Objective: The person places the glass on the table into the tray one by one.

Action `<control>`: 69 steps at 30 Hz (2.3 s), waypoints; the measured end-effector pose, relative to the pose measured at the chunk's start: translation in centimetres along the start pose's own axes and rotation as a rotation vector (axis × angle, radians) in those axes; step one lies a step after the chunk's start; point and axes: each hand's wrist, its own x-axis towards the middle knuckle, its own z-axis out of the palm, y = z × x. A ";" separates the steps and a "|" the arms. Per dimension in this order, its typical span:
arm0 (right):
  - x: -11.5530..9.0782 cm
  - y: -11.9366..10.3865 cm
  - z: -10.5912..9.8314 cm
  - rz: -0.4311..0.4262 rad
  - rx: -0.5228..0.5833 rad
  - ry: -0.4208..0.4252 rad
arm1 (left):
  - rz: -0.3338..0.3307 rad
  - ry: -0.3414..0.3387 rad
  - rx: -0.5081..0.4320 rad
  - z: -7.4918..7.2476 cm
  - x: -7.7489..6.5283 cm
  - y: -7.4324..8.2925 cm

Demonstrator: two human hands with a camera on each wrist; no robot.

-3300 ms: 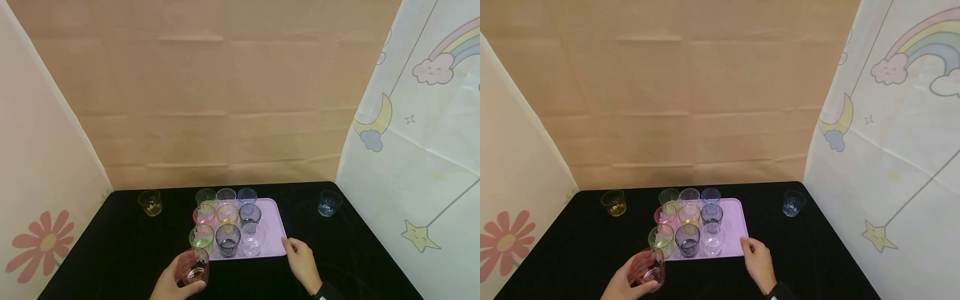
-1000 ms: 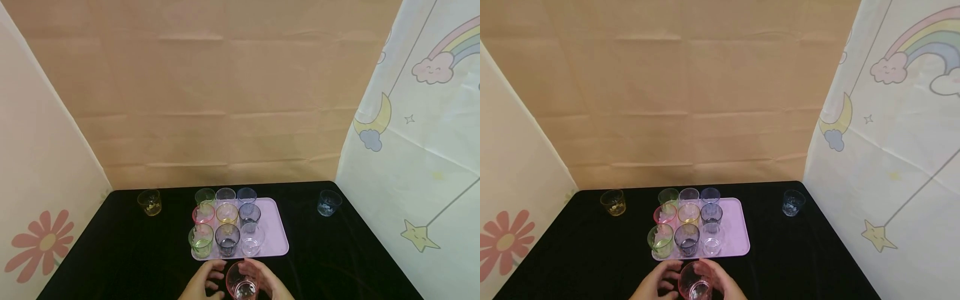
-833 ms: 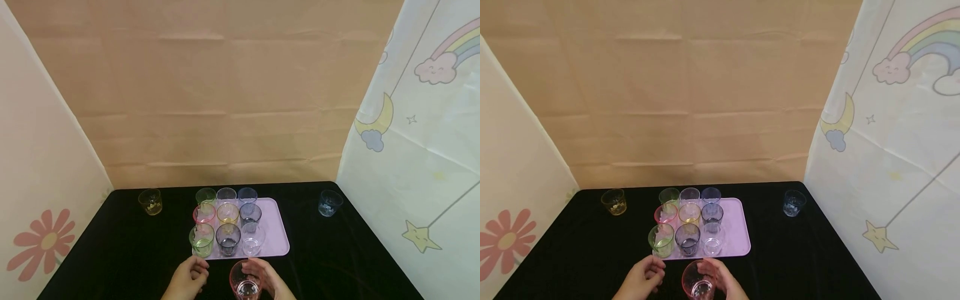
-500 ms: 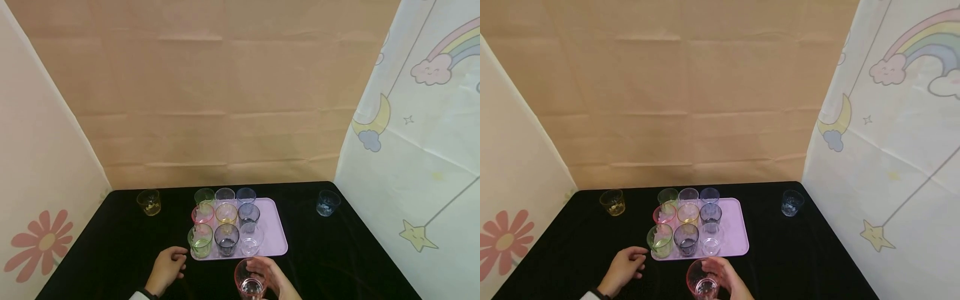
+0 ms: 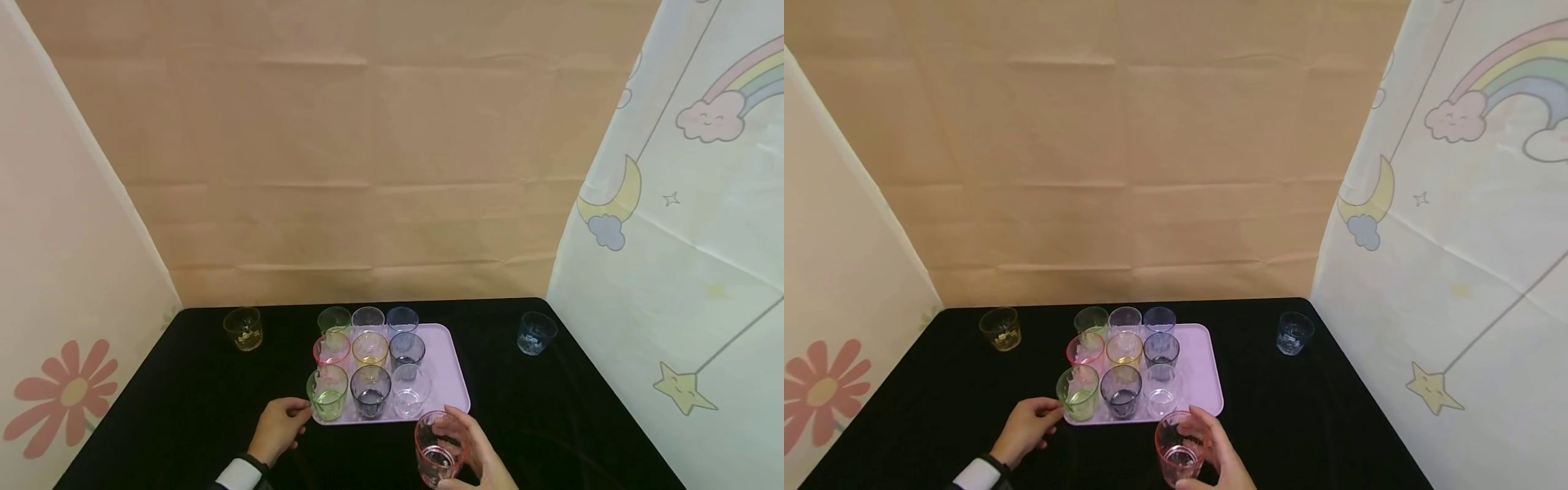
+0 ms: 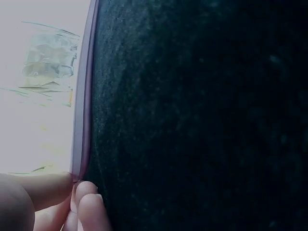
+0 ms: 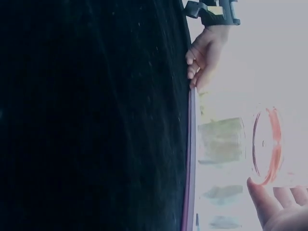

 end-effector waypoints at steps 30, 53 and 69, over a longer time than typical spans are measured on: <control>8.2 2.9 -7.1 0.329 -0.505 0.457 | -0.007 0.006 -0.005 0.4 0.0 -0.2; 14.9 7.8 -9.0 0.398 -0.520 0.464 | 0.008 0.005 -0.023 0.7 0.2 -0.4; 16.7 9.2 -9.0 0.407 -0.552 0.447 | -0.014 0.009 -0.006 0.3 0.3 -0.5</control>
